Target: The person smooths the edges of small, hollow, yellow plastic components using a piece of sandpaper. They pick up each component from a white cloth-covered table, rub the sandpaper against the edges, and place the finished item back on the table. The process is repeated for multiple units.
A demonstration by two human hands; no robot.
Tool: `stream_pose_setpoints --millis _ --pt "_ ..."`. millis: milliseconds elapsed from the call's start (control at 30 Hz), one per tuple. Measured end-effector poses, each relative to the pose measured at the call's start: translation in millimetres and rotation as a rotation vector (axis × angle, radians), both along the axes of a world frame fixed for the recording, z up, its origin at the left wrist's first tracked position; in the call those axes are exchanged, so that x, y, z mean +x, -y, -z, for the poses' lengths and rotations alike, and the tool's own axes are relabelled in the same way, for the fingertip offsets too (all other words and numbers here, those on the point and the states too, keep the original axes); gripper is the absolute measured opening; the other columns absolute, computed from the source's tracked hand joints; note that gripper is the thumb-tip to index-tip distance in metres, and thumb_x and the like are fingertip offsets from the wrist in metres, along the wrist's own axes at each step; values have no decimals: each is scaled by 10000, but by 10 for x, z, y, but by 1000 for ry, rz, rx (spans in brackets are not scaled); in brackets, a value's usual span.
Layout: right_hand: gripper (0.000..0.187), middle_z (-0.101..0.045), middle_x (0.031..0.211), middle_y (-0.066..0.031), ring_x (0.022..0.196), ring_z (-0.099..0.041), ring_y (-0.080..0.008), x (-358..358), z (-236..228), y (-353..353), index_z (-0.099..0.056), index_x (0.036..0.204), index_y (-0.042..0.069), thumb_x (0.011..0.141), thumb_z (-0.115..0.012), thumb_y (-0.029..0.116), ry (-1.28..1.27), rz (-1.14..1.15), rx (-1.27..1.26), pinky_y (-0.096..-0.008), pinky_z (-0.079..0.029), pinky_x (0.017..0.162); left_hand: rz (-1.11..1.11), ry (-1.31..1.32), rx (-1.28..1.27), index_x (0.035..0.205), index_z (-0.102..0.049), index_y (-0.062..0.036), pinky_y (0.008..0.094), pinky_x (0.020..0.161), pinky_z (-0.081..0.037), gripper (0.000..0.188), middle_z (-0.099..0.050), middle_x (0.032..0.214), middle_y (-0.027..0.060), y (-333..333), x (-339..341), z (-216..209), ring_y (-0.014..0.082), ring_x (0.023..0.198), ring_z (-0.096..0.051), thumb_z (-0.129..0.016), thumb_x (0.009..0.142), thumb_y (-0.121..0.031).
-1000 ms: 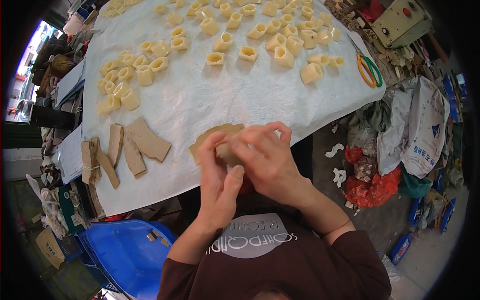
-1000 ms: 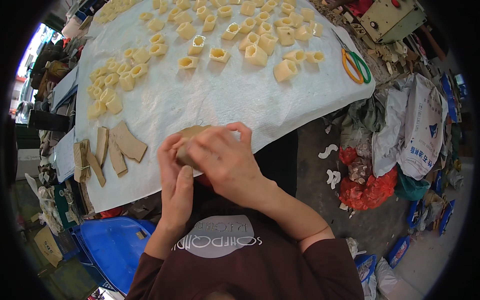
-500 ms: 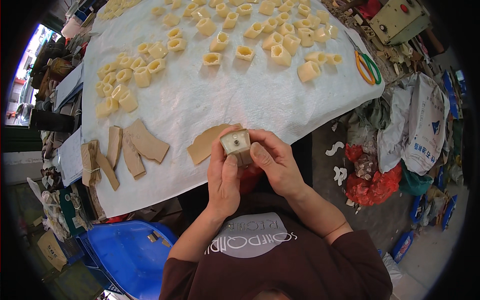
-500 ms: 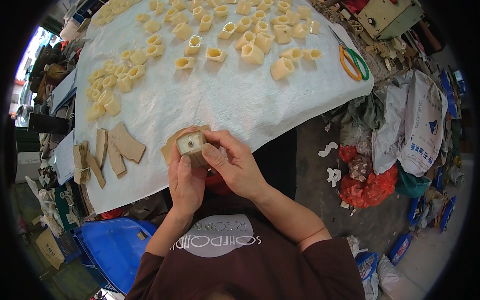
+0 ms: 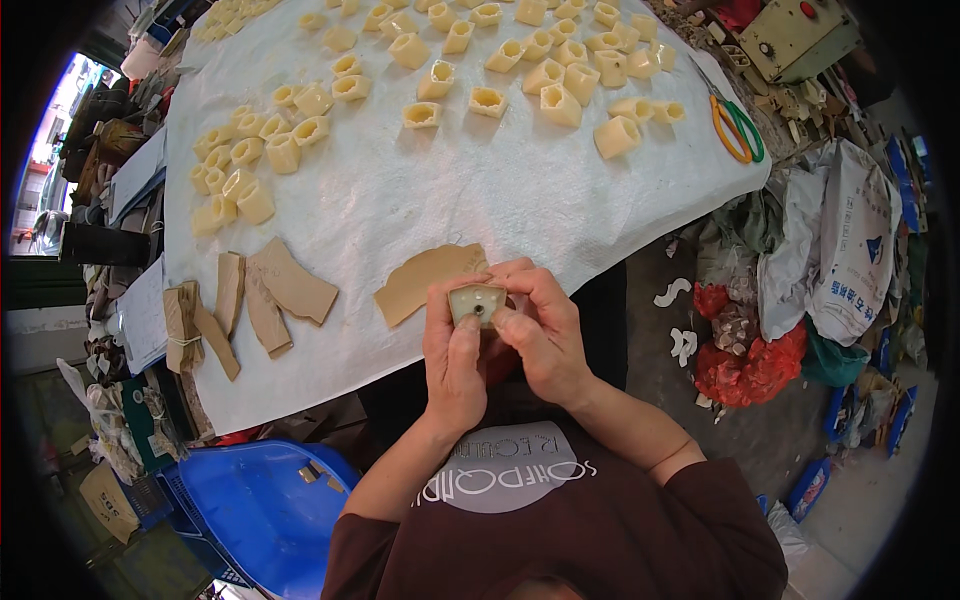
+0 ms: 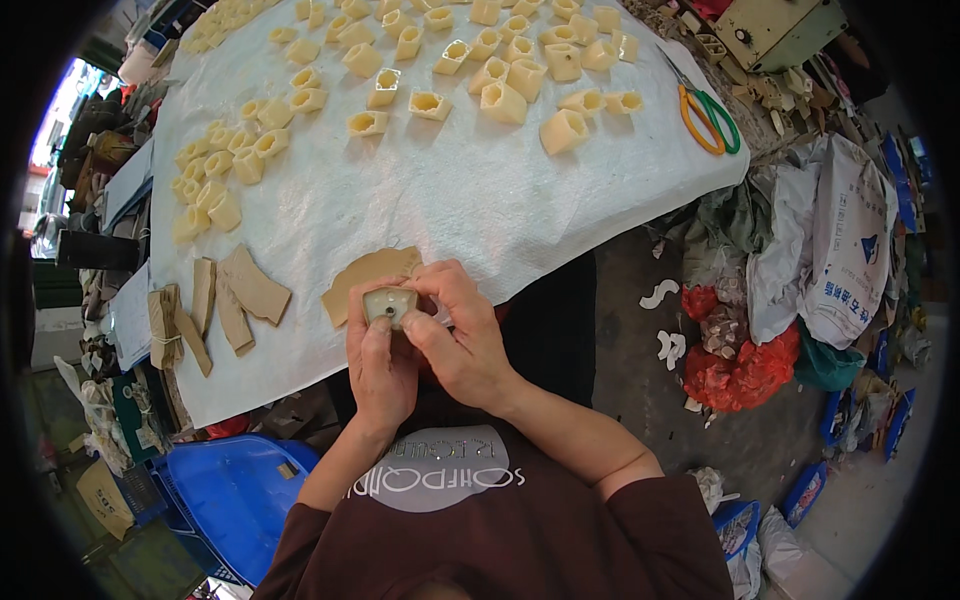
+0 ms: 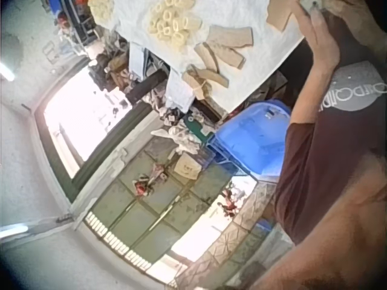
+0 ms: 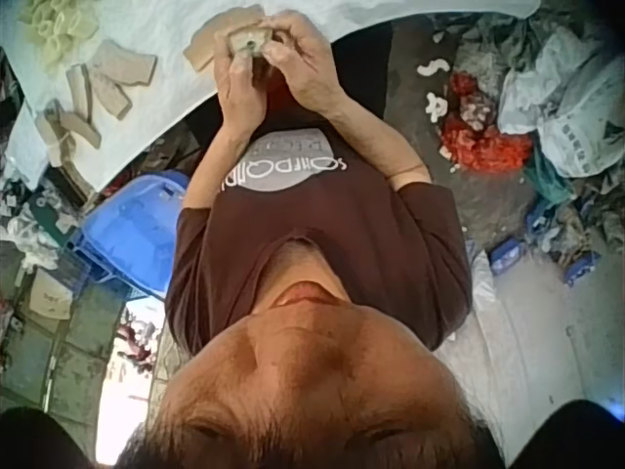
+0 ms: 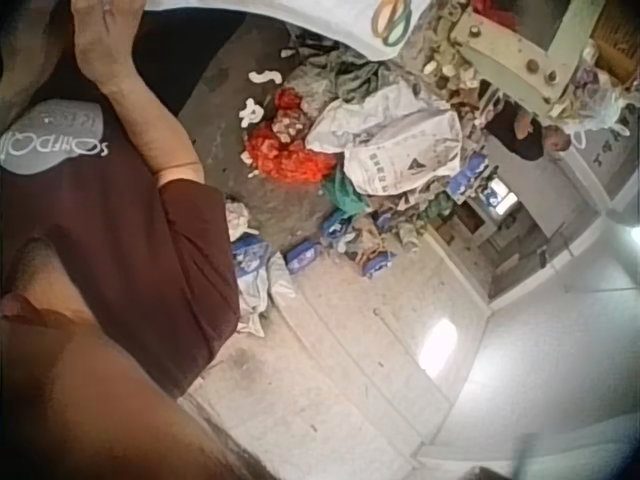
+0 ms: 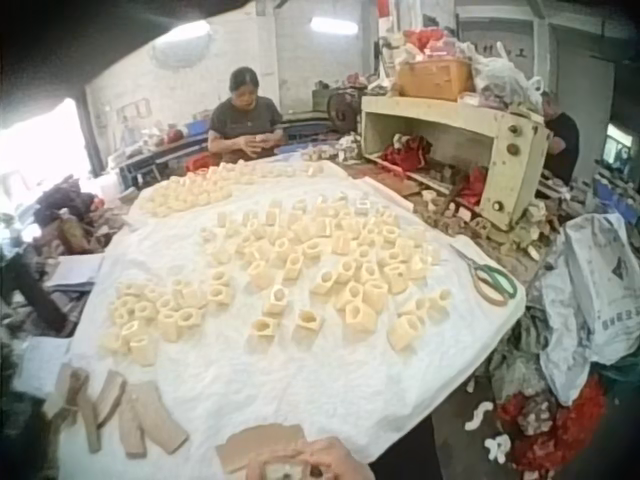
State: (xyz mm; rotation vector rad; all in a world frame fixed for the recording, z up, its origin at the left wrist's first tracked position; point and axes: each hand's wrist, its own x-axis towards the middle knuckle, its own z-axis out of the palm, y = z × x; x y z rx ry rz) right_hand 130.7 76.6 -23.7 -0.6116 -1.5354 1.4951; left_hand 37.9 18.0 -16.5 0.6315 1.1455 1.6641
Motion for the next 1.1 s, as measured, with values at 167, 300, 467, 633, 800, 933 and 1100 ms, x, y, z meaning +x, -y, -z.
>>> stream_pose_setpoints --millis 167,300,467,633,800,933,1100 --pt "144 -479 962 -67 833 -479 -144 69 -182 4 -496 995 29 874 -459 97 -113 -205 -540 -297 -412 747 117 358 93 1186 -383 -31 272 606 -407 379 -501 961 85 -9 -75 -150 135 735 -477 -361 903 -282" --pt "145 -486 993 -76 891 -479 -159 16 -22 15 -496 1001 28 875 -458 90 -109 -186 -286 -311 -409 777 -12 57 77 1128 -435 -5 292 713 -440 390 -516 982 108 -3 -32 -70 166 832 -518 -346 888 -299" --pt "167 -486 999 -87 895 -465 -163 -52 5 55 -489 1022 22 875 -472 98 -1 -50 103 -297 -407 772 -81 -101 61 1079 -461 11 294 756 -443 370 -518 990 117 24 -3 16 178 869 -526 -322 884 -270" --pt "205 -482 993 -84 897 -464 -157 11 -37 36 -483 1062 18 879 -485 110 -61 -134 -259 -277 -390 788 -11 338 -41 1094 -454 1 301 763 -445 372 -516 1007 116 -33 -55 -121 183 883 -521 -299 897 -274" --pt "221 -480 986 -86 886 -462 -159 18 -41 25 -475 1073 11 873 -493 101 -87 -212 -306 -263 -373 797 -24 122 71 1105 -455 -7 288 749 -441 361 -515 1005 104 -15 -51 -64 168 859 -519 -291 913 -266" --pt "243 -476 980 -100 875 -463 -178 -16 17 46 -463 1086 10 860 -506 89 -13 -112 40 -270 -382 779 -112 -175 47 1101 -455 -11 293 761 -442 369 -514 996 103 17 -22 58 175 880 -520 -286 916 -283" --pt "256 -463 1024 -114 912 -471 -201 -29 38 81 -471 1086 15 859 -531 118 32 -71 -40 -280 -385 789 -62 -19 -12 1106 -436 -34 300 792 -442 332 -509 997 101 -4 -33 -8 182 924 -518 -337 926 -295"
